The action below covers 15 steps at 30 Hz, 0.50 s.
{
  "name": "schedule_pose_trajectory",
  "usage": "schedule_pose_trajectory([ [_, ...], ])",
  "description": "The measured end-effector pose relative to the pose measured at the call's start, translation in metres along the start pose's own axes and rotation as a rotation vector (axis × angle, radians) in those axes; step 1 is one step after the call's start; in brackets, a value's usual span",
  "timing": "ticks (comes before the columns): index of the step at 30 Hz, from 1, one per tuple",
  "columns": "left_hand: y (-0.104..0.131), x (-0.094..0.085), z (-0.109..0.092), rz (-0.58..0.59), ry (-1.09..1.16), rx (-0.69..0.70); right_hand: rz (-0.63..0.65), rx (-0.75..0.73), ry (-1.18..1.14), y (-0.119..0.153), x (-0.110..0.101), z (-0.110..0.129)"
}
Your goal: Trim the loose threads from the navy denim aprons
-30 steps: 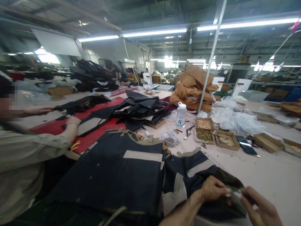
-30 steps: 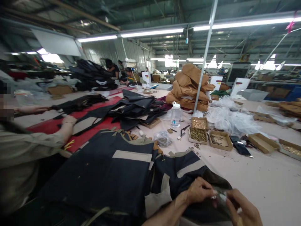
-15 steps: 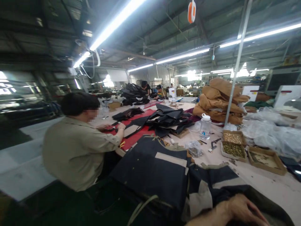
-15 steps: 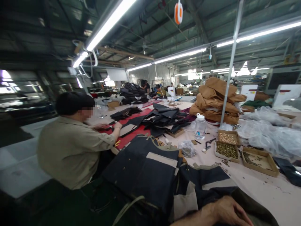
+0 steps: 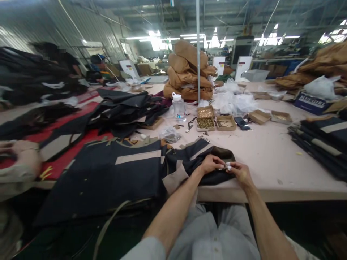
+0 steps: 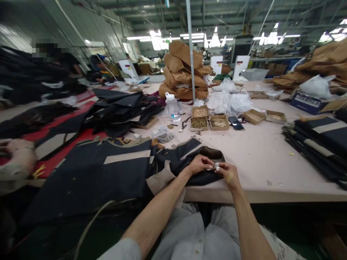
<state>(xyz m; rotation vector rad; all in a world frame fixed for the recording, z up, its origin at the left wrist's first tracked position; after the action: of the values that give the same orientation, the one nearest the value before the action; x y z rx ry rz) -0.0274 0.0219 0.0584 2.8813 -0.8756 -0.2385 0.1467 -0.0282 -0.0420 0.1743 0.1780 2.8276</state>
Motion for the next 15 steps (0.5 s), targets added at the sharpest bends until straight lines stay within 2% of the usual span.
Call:
schedule_pose_trajectory([
  [3,0.002,0.003,-0.006,-0.036,-0.017,0.004,0.005,0.036,-0.050,-0.004,-0.001,-0.008],
  [5,0.001,0.021,-0.010,-0.059,-0.022,0.010,0.000,0.032,-0.042,-0.007,0.000,-0.011],
  [7,-0.004,0.058,-0.013,-0.070,-0.019,0.016,-0.011,0.022,-0.015,-0.009,0.002,-0.009],
  [10,-0.021,0.128,-0.012,-0.088,-0.015,0.003,-0.030,0.020,0.036,-0.005,0.000,-0.001],
  [11,-0.027,0.145,-0.010,-0.134,-0.023,-0.020,-0.040,0.017,0.068,-0.001,-0.001,0.004],
  [12,-0.032,0.156,-0.008,-0.115,-0.042,-0.041,-0.054,0.009,0.115,0.003,-0.001,0.009],
  [13,-0.035,0.157,-0.005,-0.118,-0.076,-0.080,-0.080,-0.009,0.177,0.007,0.000,0.015],
  [14,-0.037,0.148,-0.001,-0.099,-0.103,-0.113,-0.114,-0.035,0.243,0.011,0.005,0.022],
  [15,-0.036,0.130,0.002,-0.072,-0.128,-0.138,-0.148,-0.068,0.298,0.014,0.014,0.029],
])
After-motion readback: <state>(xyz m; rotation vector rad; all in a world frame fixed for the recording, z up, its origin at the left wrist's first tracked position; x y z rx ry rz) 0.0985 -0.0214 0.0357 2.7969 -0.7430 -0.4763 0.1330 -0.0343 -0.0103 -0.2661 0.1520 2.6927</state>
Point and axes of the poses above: each hand's wrist, its own y-axis away from the middle knuckle, its own x-axis out of the palm, z = x × y, the point moved 1 cm from there along -y, towards the middle knuckle, and after that the axes turned 6 degrees about y, right-handed, at the moved point
